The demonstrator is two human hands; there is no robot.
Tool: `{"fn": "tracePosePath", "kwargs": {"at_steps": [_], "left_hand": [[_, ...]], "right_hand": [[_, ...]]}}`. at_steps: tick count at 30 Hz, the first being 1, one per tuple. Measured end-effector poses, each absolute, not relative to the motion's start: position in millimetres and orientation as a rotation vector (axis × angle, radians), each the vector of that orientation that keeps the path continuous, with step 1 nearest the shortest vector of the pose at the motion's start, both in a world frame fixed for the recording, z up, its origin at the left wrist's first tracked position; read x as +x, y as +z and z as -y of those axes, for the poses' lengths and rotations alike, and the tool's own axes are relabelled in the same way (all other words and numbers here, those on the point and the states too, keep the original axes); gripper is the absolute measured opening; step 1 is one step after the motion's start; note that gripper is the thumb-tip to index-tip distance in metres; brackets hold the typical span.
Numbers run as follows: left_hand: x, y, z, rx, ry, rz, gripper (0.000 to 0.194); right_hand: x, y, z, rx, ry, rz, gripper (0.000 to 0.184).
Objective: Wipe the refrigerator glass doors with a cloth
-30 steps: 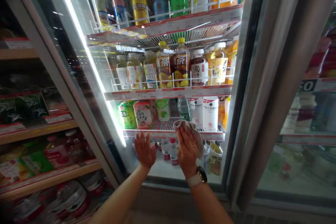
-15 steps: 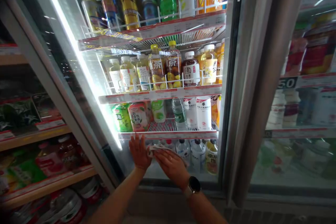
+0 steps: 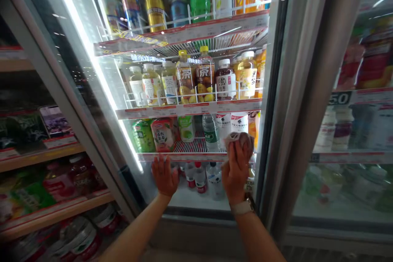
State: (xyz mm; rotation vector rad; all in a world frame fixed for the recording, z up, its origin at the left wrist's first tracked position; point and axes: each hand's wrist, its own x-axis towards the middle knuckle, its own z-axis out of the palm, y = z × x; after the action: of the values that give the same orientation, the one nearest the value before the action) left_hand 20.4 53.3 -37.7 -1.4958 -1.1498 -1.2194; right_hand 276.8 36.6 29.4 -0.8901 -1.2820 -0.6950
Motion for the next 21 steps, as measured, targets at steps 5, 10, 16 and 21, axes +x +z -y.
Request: {"fn": "tracePosePath", "kwargs": {"at_steps": [5,10,16,21], "left_hand": [[19,-42,-55,-1.501,-1.22,1.18,0.062],[19,-41,-54,-1.521,-1.214,1.178,0.061],[19,-39,-54,-1.502,-1.207,1.176,0.059],[17,-41,-56,-1.501,-1.216,1.16,0.06]], "right_hand": [[235,1,-32,-0.86,-0.682,1.451,0.064],[209,-41,-24,-0.762,-0.633,1.79,0.063],[209,-71,-24,-0.549,-0.656,2.072,0.052],[217,-52,-26,-0.515,-0.709,2.109,0.045]]}}
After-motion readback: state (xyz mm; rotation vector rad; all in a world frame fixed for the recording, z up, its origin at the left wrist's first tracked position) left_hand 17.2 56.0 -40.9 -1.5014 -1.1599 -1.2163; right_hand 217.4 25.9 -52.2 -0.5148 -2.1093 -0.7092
